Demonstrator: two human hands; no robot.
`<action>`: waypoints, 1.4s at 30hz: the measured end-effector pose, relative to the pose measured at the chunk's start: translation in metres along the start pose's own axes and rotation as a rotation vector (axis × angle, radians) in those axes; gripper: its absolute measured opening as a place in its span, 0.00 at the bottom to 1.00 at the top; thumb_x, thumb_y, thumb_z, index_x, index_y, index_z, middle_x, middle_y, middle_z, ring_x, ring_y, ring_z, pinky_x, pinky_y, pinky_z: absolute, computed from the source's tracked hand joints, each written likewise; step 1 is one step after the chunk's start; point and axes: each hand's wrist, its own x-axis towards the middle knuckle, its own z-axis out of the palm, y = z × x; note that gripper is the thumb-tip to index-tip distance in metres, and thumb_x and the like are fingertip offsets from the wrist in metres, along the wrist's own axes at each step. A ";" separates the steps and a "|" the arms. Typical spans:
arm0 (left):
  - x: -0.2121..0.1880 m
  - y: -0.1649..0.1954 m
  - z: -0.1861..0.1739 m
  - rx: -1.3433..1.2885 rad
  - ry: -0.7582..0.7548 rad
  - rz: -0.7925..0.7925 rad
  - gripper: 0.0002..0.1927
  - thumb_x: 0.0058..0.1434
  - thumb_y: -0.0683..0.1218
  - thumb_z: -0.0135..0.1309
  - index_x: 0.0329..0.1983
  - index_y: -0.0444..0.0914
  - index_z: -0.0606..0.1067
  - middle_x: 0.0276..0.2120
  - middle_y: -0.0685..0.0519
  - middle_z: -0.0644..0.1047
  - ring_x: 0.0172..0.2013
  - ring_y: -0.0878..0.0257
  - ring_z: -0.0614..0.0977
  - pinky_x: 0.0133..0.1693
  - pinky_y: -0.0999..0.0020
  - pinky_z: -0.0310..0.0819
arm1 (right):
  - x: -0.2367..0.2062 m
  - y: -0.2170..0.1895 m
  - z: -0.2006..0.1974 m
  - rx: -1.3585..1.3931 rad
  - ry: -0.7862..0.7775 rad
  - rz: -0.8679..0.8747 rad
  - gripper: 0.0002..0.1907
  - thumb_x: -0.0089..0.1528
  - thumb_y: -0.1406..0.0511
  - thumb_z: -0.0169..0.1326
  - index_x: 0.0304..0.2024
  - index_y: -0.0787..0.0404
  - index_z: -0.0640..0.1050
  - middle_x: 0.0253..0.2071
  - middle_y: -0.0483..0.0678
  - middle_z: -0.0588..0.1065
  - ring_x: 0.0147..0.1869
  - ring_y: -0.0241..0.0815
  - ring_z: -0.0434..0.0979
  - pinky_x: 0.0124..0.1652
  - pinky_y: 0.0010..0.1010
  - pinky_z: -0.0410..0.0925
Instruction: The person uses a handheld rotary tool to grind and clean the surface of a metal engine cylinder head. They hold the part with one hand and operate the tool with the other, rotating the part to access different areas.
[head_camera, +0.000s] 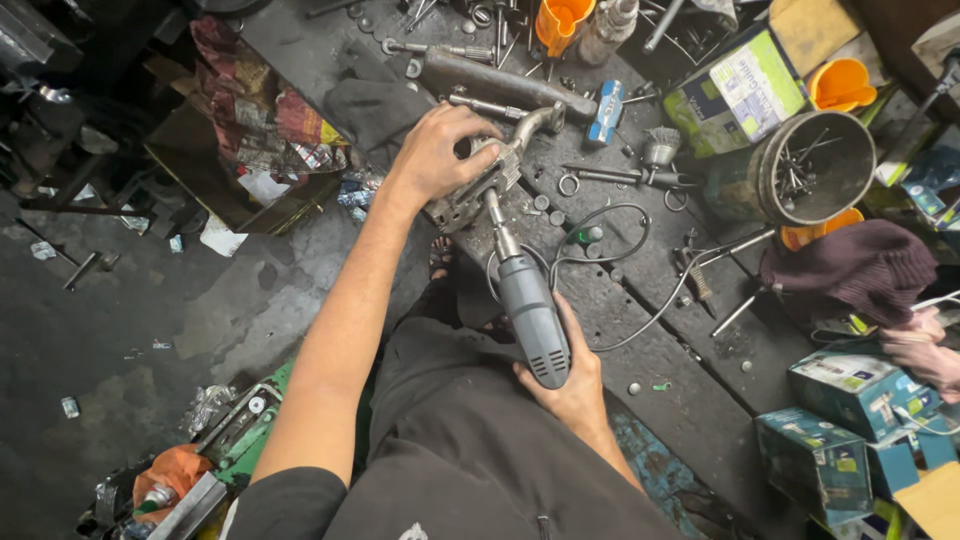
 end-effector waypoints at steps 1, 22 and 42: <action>0.000 0.001 -0.001 0.001 -0.002 -0.007 0.11 0.61 0.50 0.61 0.42 0.40 0.82 0.41 0.48 0.80 0.48 0.49 0.78 0.54 0.56 0.71 | 0.000 -0.002 -0.001 -0.017 -0.003 0.014 0.54 0.45 0.66 0.69 0.72 0.52 0.62 0.55 0.56 0.79 0.58 0.48 0.83 0.56 0.37 0.72; -0.004 0.006 -0.004 0.057 0.075 -0.043 0.19 0.59 0.47 0.59 0.53 0.36 0.79 0.46 0.45 0.80 0.49 0.47 0.78 0.52 0.56 0.71 | -0.011 0.024 -0.011 -0.027 0.085 0.014 0.55 0.43 0.64 0.71 0.72 0.49 0.64 0.56 0.56 0.79 0.57 0.46 0.82 0.56 0.35 0.72; 0.014 -0.012 0.013 -0.061 -0.099 -0.052 0.10 0.60 0.49 0.59 0.39 0.40 0.82 0.41 0.48 0.82 0.45 0.49 0.82 0.48 0.58 0.76 | 0.073 -0.028 -0.102 0.076 -0.328 0.043 0.47 0.45 0.65 0.66 0.68 0.61 0.69 0.48 0.49 0.79 0.44 0.34 0.77 0.42 0.24 0.71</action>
